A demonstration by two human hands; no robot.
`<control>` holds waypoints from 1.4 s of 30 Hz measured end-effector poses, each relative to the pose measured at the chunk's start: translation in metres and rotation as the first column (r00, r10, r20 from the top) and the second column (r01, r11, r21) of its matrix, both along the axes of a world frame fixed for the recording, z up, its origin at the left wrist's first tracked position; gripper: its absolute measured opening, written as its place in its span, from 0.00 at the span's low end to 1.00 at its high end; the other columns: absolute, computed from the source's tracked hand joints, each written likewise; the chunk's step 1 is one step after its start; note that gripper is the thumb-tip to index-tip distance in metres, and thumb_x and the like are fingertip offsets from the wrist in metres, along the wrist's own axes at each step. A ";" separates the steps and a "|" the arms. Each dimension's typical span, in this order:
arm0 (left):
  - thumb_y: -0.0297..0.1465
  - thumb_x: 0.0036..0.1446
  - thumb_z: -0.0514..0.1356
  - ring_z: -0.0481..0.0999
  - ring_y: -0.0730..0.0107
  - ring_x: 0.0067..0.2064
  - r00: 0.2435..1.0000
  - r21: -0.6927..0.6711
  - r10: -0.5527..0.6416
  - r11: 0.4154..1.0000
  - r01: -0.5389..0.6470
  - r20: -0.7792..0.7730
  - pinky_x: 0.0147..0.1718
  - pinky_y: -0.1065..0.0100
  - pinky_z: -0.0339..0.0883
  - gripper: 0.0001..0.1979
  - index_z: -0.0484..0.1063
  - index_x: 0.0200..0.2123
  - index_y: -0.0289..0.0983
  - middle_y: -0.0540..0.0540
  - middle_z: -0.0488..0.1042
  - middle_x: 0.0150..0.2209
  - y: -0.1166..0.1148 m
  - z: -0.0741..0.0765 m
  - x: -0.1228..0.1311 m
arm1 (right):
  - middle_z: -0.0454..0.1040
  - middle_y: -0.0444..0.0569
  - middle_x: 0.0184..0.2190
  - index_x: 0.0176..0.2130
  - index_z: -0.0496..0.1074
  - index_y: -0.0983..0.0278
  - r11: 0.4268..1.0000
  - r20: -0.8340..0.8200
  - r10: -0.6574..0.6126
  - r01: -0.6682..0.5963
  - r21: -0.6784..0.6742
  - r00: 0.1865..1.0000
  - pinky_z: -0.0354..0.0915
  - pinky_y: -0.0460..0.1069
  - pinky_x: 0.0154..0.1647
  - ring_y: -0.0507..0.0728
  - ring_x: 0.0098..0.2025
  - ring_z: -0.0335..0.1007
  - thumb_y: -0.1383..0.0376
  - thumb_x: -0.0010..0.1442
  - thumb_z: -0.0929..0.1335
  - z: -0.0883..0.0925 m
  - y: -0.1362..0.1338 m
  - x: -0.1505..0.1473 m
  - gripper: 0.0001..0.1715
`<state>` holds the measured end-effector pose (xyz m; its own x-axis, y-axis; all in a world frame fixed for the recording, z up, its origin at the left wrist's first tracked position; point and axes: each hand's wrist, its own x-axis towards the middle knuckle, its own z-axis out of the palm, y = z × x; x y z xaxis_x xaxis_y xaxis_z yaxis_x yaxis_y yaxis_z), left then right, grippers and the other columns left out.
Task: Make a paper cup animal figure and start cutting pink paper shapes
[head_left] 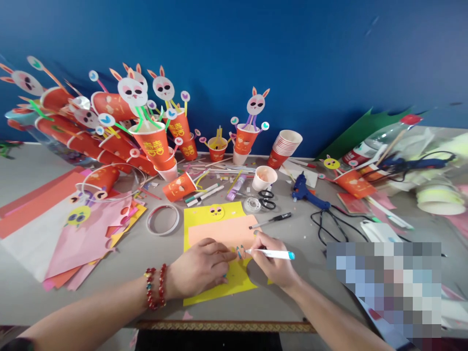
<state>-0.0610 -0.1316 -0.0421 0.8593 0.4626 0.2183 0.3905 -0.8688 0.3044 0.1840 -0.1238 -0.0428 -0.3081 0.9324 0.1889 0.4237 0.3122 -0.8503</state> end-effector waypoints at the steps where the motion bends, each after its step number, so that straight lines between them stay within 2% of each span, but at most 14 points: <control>1: 0.37 0.66 0.55 0.68 0.63 0.56 1.000 0.002 0.000 1.000 0.000 0.000 0.55 0.60 0.60 0.09 0.71 0.41 0.38 0.44 0.73 0.57 0.000 0.000 0.000 | 0.62 0.39 0.18 0.23 0.61 0.61 1.000 0.016 0.001 -0.001 0.004 1.000 0.53 0.45 0.22 0.50 0.20 0.58 0.69 0.56 0.63 0.000 0.000 0.000 0.11; 15: 0.36 0.66 0.55 0.69 0.63 0.55 1.000 0.020 0.000 1.000 0.000 0.004 0.54 0.59 0.60 0.09 0.70 0.39 0.38 0.46 0.73 0.57 0.000 0.003 0.001 | 0.62 0.39 0.18 0.24 0.59 0.60 1.000 0.117 0.004 -0.006 0.021 0.993 0.54 0.45 0.23 0.51 0.20 0.59 0.69 0.56 0.62 0.001 0.000 -0.002 0.10; 42: 0.37 0.67 0.54 0.69 0.62 0.56 1.000 0.016 -0.006 1.000 0.006 -0.002 0.55 0.59 0.60 0.10 0.71 0.41 0.38 0.45 0.73 0.57 0.000 0.002 0.001 | 0.63 0.40 0.17 0.23 0.59 0.61 0.999 0.114 0.044 -0.047 0.028 0.993 0.51 0.45 0.23 0.50 0.20 0.58 0.69 0.55 0.63 0.000 -0.001 -0.001 0.10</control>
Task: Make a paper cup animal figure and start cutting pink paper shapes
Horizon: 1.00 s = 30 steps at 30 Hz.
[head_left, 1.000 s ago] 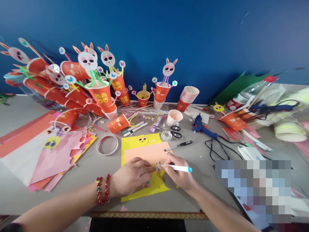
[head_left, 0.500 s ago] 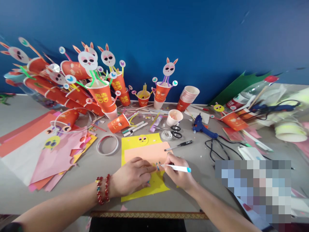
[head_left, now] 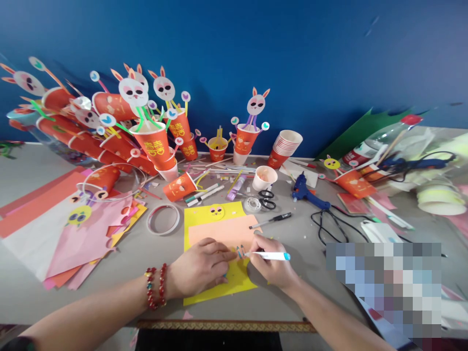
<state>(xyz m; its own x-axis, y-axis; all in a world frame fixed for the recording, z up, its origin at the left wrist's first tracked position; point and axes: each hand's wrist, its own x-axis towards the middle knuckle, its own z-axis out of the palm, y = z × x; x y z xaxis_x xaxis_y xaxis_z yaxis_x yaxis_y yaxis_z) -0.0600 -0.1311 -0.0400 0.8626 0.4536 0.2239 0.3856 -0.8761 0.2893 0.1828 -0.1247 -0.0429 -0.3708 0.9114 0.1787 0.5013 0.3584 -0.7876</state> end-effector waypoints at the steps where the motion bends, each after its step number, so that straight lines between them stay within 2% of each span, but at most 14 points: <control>1: 0.37 0.67 0.54 0.69 0.62 0.56 1.000 -0.001 0.000 1.000 0.000 0.001 0.55 0.59 0.60 0.10 0.71 0.41 0.38 0.45 0.73 0.57 0.000 0.000 0.000 | 0.63 0.40 0.17 0.23 0.59 0.61 1.000 -0.003 0.001 -0.001 -0.002 1.000 0.51 0.45 0.23 0.50 0.20 0.58 0.69 0.55 0.63 0.000 0.000 0.000 0.10; 10: 0.37 0.67 0.55 0.69 0.63 0.56 1.000 -0.009 0.002 1.000 -0.002 0.001 0.56 0.60 0.59 0.10 0.71 0.41 0.38 0.45 0.73 0.57 -0.001 0.000 -0.002 | 0.61 0.39 0.16 0.22 0.60 0.61 1.000 -0.009 0.007 -0.007 0.004 1.000 0.50 0.46 0.22 0.50 0.19 0.55 0.70 0.54 0.63 -0.004 0.000 0.002 0.10; 15: 0.37 0.66 0.55 0.69 0.63 0.56 1.000 -0.006 0.004 1.000 -0.004 -0.004 0.56 0.60 0.60 0.09 0.71 0.42 0.38 0.45 0.73 0.57 -0.001 -0.001 -0.001 | 0.62 0.39 0.18 0.23 0.60 0.61 0.999 -0.071 -0.032 0.030 -0.024 0.997 0.52 0.46 0.23 0.50 0.20 0.57 0.69 0.55 0.63 -0.005 -0.001 0.002 0.10; 30: 0.37 0.66 0.55 0.69 0.63 0.55 1.000 0.016 0.004 1.000 -0.004 -0.019 0.55 0.60 0.61 0.09 0.71 0.40 0.38 0.45 0.73 0.56 0.000 0.002 0.000 | 0.64 0.40 0.19 0.25 0.60 0.60 0.999 0.009 -0.053 0.053 -0.006 0.999 0.54 0.45 0.24 0.51 0.21 0.60 0.68 0.57 0.63 0.000 0.000 -0.001 0.10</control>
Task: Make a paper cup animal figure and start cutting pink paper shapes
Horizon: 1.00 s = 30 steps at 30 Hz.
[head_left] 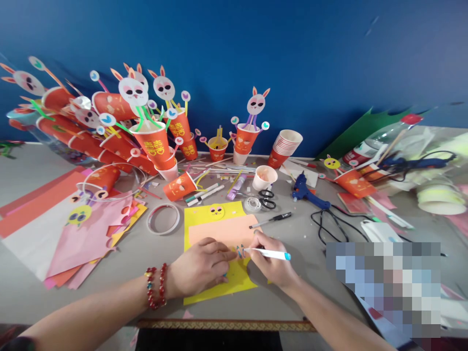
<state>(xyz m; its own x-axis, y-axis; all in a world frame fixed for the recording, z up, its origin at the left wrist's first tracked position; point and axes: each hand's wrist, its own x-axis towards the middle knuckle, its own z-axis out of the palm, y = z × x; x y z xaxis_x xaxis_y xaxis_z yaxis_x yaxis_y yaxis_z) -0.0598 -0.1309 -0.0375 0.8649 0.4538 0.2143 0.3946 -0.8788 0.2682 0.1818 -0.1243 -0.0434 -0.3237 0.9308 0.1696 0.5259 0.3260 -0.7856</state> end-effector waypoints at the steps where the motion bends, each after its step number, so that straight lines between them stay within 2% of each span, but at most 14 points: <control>1: 0.37 0.66 0.55 0.69 0.63 0.55 1.000 0.000 0.002 1.000 -0.002 0.001 0.55 0.60 0.61 0.09 0.71 0.39 0.38 0.45 0.73 0.56 0.000 0.000 0.000 | 0.64 0.40 0.19 0.24 0.60 0.60 1.000 0.001 -0.001 0.001 -0.001 1.000 0.54 0.45 0.23 0.51 0.21 0.60 0.68 0.57 0.63 0.000 0.000 0.000 0.10; 30: 0.37 0.66 0.55 0.69 0.62 0.55 1.000 -0.018 0.005 1.000 -0.005 0.014 0.55 0.59 0.60 0.09 0.71 0.42 0.38 0.45 0.73 0.56 -0.001 0.000 0.000 | 0.61 0.39 0.17 0.23 0.59 0.60 0.999 -0.006 0.036 -0.036 0.026 0.999 0.52 0.45 0.22 0.50 0.19 0.57 0.70 0.53 0.62 0.003 0.000 0.000 0.10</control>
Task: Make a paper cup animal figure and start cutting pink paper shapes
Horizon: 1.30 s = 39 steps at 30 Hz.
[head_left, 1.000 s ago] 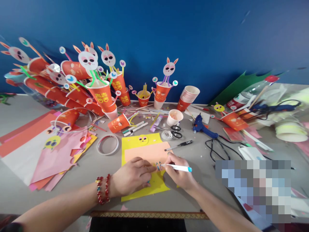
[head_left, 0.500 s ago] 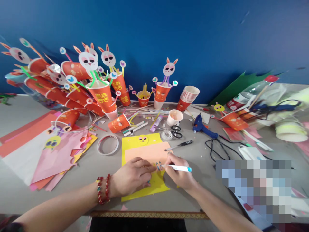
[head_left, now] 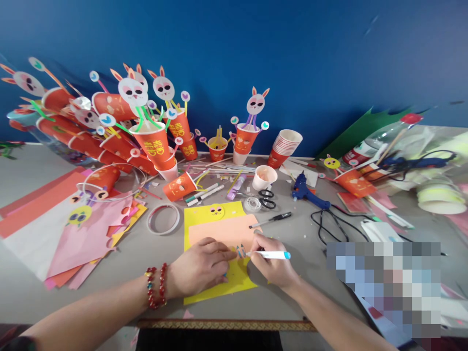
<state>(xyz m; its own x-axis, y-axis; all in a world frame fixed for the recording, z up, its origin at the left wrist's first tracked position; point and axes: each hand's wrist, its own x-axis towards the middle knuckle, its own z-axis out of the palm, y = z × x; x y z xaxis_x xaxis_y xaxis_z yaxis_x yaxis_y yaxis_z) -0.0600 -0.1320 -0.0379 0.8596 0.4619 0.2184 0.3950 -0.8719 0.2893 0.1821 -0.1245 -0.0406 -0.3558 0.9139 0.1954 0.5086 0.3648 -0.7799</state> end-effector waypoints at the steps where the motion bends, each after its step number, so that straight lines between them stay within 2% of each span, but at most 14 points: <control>1: 0.36 0.66 0.55 0.70 0.62 0.55 1.000 0.000 0.001 1.000 -0.001 -0.001 0.55 0.60 0.60 0.09 0.71 0.42 0.38 0.45 0.73 0.56 0.000 0.000 0.000 | 0.61 0.39 0.17 0.23 0.59 0.61 1.000 -0.003 0.001 -0.001 -0.003 1.000 0.52 0.45 0.22 0.50 0.19 0.57 0.70 0.53 0.62 0.000 0.000 0.000 0.10; 11: 0.36 0.66 0.55 0.69 0.62 0.56 1.000 -0.019 -0.005 1.000 0.005 0.008 0.55 0.60 0.60 0.09 0.71 0.42 0.38 0.45 0.73 0.57 0.000 -0.001 -0.001 | 0.61 0.39 0.17 0.22 0.60 0.61 0.998 -0.075 -0.008 0.003 -0.065 0.997 0.52 0.45 0.21 0.50 0.19 0.56 0.70 0.53 0.63 -0.002 -0.001 0.001 0.10; 15: 0.36 0.66 0.55 0.69 0.62 0.56 1.000 -0.008 -0.008 1.000 0.008 0.001 0.55 0.59 0.60 0.08 0.71 0.42 0.38 0.44 0.73 0.56 0.000 -0.001 -0.001 | 0.62 0.39 0.17 0.24 0.60 0.60 0.998 -0.057 -0.046 0.044 -0.044 0.997 0.53 0.45 0.22 0.50 0.20 0.58 0.70 0.54 0.63 -0.001 -0.001 0.000 0.09; 22: 0.36 0.66 0.55 0.68 0.62 0.56 1.000 -0.013 -0.003 1.000 0.003 -0.007 0.56 0.59 0.60 0.09 0.71 0.41 0.38 0.44 0.73 0.57 0.000 -0.003 -0.001 | 0.62 0.39 0.17 0.24 0.60 0.60 1.000 -0.002 -0.023 0.022 -0.018 1.000 0.53 0.45 0.22 0.51 0.20 0.58 0.70 0.55 0.63 0.000 0.000 -0.001 0.10; 39: 0.37 0.66 0.55 0.69 0.62 0.56 1.000 -0.012 -0.006 1.000 0.006 0.001 0.55 0.59 0.59 0.09 0.70 0.40 0.37 0.47 0.72 0.58 0.000 -0.002 -0.001 | 0.62 0.39 0.18 0.24 0.60 0.61 1.000 -0.015 -0.027 0.027 -0.013 1.000 0.53 0.45 0.23 0.50 0.21 0.58 0.70 0.55 0.62 -0.002 0.000 0.000 0.10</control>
<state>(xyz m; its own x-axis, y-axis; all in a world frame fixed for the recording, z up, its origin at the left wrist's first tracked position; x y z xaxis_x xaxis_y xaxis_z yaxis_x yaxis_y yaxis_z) -0.0610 -0.1319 -0.0401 0.8621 0.4594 0.2138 0.3897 -0.8708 0.2999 0.1818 -0.1248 -0.0422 -0.3278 0.9257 0.1887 0.5066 0.3408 -0.7920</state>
